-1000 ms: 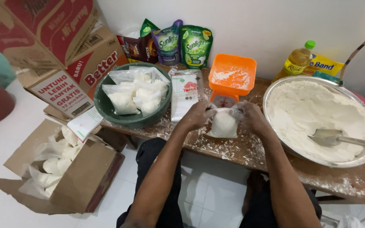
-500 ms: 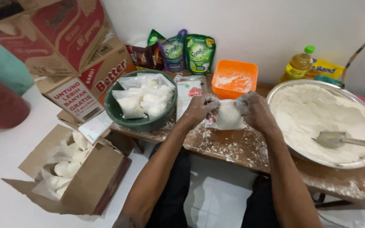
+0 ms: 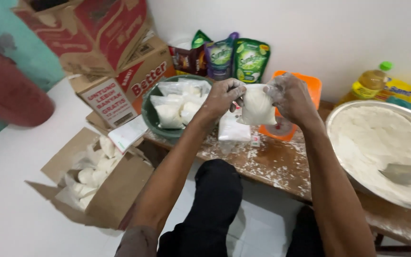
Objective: Scooping flour from a large bowl into plastic bags and weighing them on a small orange scale.
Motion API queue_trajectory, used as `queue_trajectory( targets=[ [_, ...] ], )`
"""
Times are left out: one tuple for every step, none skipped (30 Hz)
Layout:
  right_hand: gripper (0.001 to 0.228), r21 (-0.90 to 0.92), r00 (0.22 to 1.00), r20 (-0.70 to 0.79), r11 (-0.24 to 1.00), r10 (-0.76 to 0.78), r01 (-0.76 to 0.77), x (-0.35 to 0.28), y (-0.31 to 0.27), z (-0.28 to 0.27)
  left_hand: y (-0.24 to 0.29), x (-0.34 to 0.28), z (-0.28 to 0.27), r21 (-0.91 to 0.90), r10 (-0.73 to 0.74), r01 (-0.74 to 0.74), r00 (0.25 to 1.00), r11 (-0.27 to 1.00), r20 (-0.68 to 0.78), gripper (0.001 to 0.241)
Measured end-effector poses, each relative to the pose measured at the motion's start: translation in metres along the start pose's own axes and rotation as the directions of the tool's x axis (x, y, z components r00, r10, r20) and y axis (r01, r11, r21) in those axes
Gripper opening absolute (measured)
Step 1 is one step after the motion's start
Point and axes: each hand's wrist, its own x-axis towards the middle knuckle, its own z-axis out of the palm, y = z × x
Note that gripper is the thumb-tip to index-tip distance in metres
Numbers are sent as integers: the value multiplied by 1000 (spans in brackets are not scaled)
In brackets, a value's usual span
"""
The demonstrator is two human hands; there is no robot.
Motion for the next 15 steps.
queue_trajectory(
  targets=[
    [7, 8, 1000, 9, 1000, -10, 10, 6, -10, 7, 9, -7, -12, 5, -1, 1, 1000, 1000, -15, 22],
    [9, 9, 999, 21, 999, -32, 32, 12, -20, 13, 18, -12, -22, 65, -3, 6, 999, 998, -41, 21],
    [10, 10, 998, 32, 999, -53, 53, 18, -31, 19, 28, -17, -33, 126, -5, 13, 998, 992, -68, 21],
    [10, 16, 997, 36, 998, -64, 64, 27, -34, 31, 32, -20, -45, 130, -1, 11, 997, 991, -79, 21],
    [9, 43, 998, 49, 998, -47, 45, 35, -38, 43, 36, -23, -58, 149, -7, 23, 995, 989, -103, 21],
    [9, 73, 997, 70, 997, -40, 35, 46, -44, 58, 41, -28, -73, 168, -10, 33, 990, 985, -139, 21],
    [9, 81, 995, 80, 995, -62, 55, 50, -55, 65, 42, -31, -85, 173, -3, 31, 987, 985, -162, 21],
    [12, 95, 992, 111, 994, -66, 56, 54, -69, 74, 44, -36, -99, 176, -5, 39, 982, 984, -190, 22],
    [15, 109, 987, 142, 992, -72, 56, 59, -82, 83, 45, -40, -114, 179, -8, 48, 976, 983, -218, 23],
    [15, 117, 983, 159, 990, -91, 72, 65, -84, 95, 44, -44, -125, 180, -6, 52, 970, 982, -244, 23],
    [11, 118, 983, 156, 990, -101, 83, 71, -86, 107, 44, -48, -136, 196, -17, 72, 963, 978, -269, 25],
    [9, 118, 983, 150, 989, -110, 93, 75, -90, 119, 44, -52, -148, 210, -26, 91, 956, 974, -293, 27],
    [9, 125, 978, 165, 986, -128, 108, 80, -94, 132, 41, -53, -160, 209, -23, 94, 949, 973, -316, 27],
    [8, 123, 978, 165, 986, -130, 111, 84, -97, 146, 36, -54, -172, 200, -39, 109, 946, 974, -323, 31],
    [10, 122, 977, 165, 986, -133, 114, 88, -100, 160, 32, -56, -185, 190, -55, 123, 942, 974, -330, 34]
  ],
)
